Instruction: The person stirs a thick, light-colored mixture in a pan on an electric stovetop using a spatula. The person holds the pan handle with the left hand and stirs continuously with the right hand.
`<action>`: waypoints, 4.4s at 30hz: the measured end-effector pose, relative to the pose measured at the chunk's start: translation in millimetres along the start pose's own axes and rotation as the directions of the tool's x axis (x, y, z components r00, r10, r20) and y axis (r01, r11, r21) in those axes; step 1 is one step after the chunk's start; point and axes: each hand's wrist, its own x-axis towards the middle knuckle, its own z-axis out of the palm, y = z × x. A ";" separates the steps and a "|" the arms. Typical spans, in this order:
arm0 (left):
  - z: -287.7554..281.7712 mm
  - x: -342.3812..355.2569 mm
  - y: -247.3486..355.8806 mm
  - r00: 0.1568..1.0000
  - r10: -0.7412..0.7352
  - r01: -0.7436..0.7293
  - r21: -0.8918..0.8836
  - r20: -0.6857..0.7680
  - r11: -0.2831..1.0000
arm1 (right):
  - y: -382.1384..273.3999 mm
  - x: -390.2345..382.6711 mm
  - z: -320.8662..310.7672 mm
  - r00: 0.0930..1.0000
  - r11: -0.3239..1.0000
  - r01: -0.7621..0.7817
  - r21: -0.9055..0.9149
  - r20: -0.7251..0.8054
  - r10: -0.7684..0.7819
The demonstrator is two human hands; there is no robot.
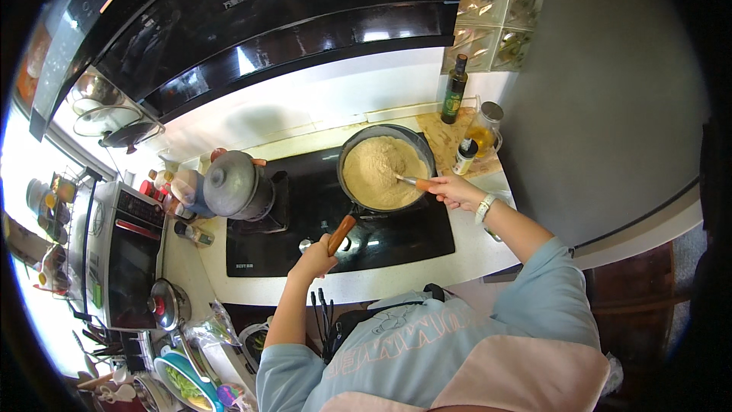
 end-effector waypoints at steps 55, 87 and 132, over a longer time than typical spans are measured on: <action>-0.9 2.8 -3.3 1.000 0.006 -0.006 -0.008 0.019 1.000 | -13.4 14.2 20.8 0.990 0.974 -0.115 -0.194 -0.108 0.095; 1.0 0.0 -1.6 1.000 0.001 0.000 -0.031 0.020 1.000 | -41.9 -41.9 -3.3 0.573 -0.495 0.067 -0.866 0.440 -0.691; 0.6 4.4 -4.9 1.000 0.016 -0.016 -0.018 0.024 1.000 | -22.3 3.9 63.4 0.958 0.355 0.171 -0.919 0.072 -0.277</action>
